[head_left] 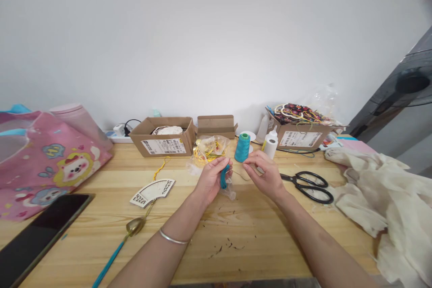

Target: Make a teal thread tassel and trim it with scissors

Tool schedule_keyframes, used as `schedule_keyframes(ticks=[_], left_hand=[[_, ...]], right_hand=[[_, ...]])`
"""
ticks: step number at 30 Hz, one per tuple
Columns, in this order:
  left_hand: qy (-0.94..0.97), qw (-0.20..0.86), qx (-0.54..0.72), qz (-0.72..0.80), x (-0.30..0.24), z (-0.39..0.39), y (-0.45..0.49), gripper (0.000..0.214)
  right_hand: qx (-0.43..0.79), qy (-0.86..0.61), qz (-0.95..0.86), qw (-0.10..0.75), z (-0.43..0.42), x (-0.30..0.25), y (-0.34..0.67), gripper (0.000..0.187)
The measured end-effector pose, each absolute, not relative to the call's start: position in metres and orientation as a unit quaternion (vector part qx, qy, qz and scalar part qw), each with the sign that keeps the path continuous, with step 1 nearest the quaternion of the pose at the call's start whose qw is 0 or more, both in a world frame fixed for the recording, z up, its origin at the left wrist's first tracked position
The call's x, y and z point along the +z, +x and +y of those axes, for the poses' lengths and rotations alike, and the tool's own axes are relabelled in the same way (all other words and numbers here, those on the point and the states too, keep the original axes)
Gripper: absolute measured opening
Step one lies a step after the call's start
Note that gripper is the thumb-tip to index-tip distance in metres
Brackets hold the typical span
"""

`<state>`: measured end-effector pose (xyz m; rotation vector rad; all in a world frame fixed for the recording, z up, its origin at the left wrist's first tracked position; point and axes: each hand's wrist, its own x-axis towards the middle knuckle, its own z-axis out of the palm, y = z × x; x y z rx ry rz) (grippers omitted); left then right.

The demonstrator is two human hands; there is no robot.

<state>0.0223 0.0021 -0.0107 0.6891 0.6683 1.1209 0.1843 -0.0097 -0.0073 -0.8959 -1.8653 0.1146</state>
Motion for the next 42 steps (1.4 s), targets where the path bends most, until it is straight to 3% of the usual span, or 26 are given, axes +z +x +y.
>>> schedule_keyframes(ticks=[7,16,21,26,30,35,42], left_hand=[[0.423,0.711,0.448,0.340,-0.011,-0.002,0.025,0.021],[0.526,0.708,0.326,0.342,-0.009,-0.009,0.024,0.023],[0.557,0.695,0.303,0.340,-0.007,-0.009,0.023,0.021],[0.592,0.621,0.357,0.370,-0.004,-0.010,0.027,0.014],[0.637,0.492,0.458,0.378,-0.005,-0.011,0.031,0.007],[0.687,0.378,0.499,0.369,-0.004,-0.013,0.031,0.008],[0.714,0.336,0.511,0.342,0.000,-0.011,0.026,0.015]], right_hand=[[0.031,-0.373,-0.770,0.517,-0.008,-0.008,0.184,0.005],[0.193,-0.410,-0.786,0.421,-0.012,-0.012,0.182,0.015],[0.208,-0.425,-0.782,0.405,-0.013,-0.013,0.182,0.017],[0.238,-0.437,-0.752,0.432,-0.012,-0.013,0.181,0.019],[0.363,-0.443,-0.687,0.447,-0.011,-0.011,0.178,0.023],[0.493,-0.444,-0.600,0.446,-0.010,-0.010,0.176,0.029],[0.520,-0.435,-0.577,0.454,-0.010,-0.009,0.178,0.033]])
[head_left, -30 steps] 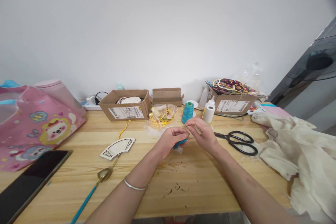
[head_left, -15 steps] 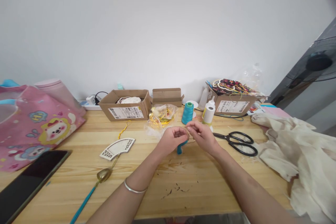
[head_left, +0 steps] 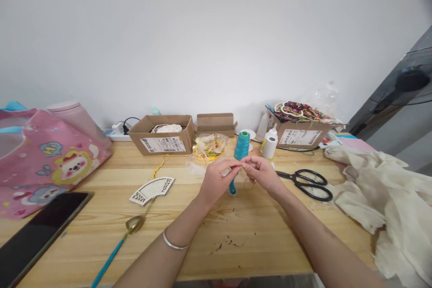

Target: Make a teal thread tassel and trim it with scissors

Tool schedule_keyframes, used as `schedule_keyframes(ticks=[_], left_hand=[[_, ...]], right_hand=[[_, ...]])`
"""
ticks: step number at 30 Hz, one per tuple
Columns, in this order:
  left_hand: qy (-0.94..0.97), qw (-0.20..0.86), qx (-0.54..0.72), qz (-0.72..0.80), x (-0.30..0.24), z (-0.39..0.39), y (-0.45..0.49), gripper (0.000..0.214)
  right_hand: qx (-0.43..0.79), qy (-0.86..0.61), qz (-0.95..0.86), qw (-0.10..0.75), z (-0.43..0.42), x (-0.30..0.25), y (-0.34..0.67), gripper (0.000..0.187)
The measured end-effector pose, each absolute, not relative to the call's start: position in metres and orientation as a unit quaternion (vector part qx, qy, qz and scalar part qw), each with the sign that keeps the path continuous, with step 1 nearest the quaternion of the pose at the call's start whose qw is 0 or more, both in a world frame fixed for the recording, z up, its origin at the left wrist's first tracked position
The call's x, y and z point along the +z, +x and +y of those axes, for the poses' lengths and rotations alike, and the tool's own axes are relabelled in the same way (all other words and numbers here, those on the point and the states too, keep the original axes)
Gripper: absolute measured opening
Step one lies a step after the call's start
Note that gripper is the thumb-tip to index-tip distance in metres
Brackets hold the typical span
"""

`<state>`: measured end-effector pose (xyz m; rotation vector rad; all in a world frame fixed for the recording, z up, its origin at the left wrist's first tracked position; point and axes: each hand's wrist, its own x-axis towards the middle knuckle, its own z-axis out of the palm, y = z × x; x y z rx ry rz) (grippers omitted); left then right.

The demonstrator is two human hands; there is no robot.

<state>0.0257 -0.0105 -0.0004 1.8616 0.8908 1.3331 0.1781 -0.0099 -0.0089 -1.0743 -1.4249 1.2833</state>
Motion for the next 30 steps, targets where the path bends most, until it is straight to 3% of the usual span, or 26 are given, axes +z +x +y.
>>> schedule_keyframes(ticks=[16,23,30], left_hand=[[0.618,0.415,0.558,0.367,-0.0019,-0.0091,0.0285,0.007],[0.619,0.400,0.551,0.391,-0.0061,-0.0071,0.0280,0.009],[0.592,0.443,0.540,0.403,-0.0044,-0.0078,0.0286,0.016]], right_hand=[[0.436,-0.473,-0.577,0.503,-0.0093,-0.0037,0.1790,0.039],[0.297,-0.486,-0.670,0.475,-0.0128,-0.0100,0.1727,0.029],[0.357,-0.486,-0.639,0.478,-0.0129,-0.0100,0.1717,0.027]])
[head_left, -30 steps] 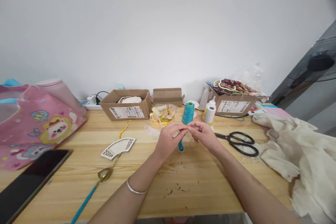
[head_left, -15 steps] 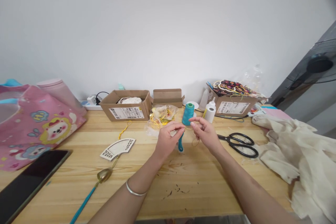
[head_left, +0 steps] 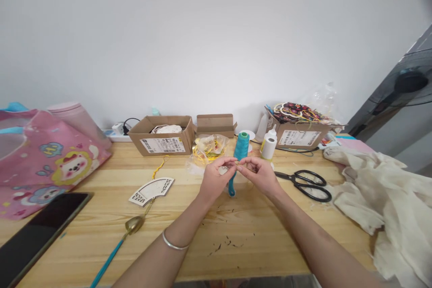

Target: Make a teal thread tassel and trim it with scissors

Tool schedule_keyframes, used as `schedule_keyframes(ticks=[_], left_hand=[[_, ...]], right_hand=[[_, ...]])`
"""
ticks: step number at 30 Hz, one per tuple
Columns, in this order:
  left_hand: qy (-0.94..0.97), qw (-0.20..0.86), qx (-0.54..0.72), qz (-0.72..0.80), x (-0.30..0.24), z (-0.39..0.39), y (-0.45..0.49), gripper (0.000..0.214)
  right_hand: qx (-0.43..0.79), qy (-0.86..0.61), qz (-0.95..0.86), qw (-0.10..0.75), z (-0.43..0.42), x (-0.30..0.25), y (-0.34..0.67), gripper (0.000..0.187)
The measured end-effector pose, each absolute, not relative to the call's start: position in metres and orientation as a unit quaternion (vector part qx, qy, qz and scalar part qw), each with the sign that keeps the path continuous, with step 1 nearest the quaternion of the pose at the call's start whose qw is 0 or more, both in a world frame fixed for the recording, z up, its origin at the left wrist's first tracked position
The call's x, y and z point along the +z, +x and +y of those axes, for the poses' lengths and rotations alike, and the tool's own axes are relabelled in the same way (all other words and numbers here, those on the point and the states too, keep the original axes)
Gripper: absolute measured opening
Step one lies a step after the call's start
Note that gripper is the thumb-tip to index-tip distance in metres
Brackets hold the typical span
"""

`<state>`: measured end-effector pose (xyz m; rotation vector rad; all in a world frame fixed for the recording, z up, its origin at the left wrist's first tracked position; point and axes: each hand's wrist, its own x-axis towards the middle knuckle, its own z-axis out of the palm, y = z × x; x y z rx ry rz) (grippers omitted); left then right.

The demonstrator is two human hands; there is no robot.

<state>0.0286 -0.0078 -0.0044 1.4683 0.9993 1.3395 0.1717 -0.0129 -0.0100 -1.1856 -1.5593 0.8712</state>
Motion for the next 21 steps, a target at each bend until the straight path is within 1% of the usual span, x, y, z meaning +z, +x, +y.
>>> schedule_keyframes(ticks=[4,7,10,12,15,21], left_hand=[[0.596,0.443,0.531,0.408,-0.0041,-0.0087,0.0295,0.017],[0.560,0.510,0.512,0.405,-0.0037,-0.0080,0.0297,0.022],[0.518,0.588,0.487,0.386,-0.0038,-0.0059,0.0289,0.025],[0.501,0.609,0.489,0.373,-0.0045,-0.0046,0.0280,0.026],[0.493,0.616,0.499,0.357,-0.0055,-0.0043,0.0274,0.027],[0.512,0.597,0.501,0.361,-0.0071,-0.0046,0.0277,0.018]], right_hand=[[0.346,-0.500,-0.639,0.471,-0.0134,-0.0072,0.1723,0.021],[0.350,-0.508,-0.636,0.463,-0.0117,-0.0079,0.1731,0.020],[0.391,-0.490,-0.628,0.462,-0.0098,-0.0089,0.1742,0.024],[0.428,-0.477,-0.612,0.464,-0.0093,-0.0083,0.1748,0.027],[0.468,-0.468,-0.585,0.468,-0.0098,-0.0060,0.1755,0.030],[0.490,-0.461,-0.570,0.471,-0.0108,-0.0032,0.1751,0.032]])
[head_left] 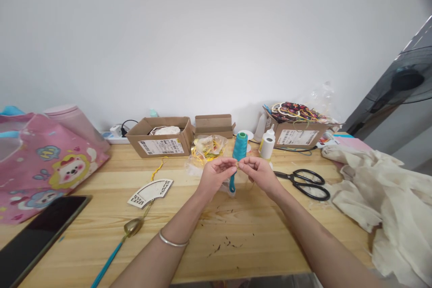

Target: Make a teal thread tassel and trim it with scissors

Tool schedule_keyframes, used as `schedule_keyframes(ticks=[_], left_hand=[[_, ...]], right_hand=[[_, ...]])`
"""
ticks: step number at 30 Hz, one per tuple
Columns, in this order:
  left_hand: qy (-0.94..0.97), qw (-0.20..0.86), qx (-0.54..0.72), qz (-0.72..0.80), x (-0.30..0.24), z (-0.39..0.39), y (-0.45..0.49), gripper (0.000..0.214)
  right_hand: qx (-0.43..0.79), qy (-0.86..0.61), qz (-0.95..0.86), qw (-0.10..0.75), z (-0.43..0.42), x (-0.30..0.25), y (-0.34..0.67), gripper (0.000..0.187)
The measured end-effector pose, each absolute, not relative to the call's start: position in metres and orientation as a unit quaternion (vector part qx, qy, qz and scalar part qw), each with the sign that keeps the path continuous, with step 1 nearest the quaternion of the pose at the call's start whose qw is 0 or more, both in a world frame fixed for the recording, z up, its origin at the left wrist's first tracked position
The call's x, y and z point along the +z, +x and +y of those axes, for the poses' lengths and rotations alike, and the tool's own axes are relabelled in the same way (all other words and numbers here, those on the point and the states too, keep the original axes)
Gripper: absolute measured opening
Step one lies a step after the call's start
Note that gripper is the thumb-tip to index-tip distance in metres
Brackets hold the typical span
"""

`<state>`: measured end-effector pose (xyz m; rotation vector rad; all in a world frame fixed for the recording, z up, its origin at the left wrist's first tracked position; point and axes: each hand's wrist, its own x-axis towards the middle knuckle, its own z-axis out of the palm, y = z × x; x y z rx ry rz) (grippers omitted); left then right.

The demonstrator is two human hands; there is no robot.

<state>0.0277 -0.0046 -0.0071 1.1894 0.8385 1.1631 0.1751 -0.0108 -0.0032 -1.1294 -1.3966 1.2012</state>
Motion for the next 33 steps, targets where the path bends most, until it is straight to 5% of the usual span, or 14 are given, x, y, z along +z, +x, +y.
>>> schedule_keyframes(ticks=[16,33], left_hand=[[0.602,0.502,0.512,0.352,-0.0077,-0.0023,0.0271,0.003],[0.435,0.629,0.561,0.317,-0.0093,0.0018,0.0264,0.023]], right_hand=[[0.510,-0.457,-0.579,0.443,-0.0125,-0.0038,0.1752,0.033],[0.532,-0.436,-0.577,0.440,-0.0123,-0.0053,0.1757,0.034]])
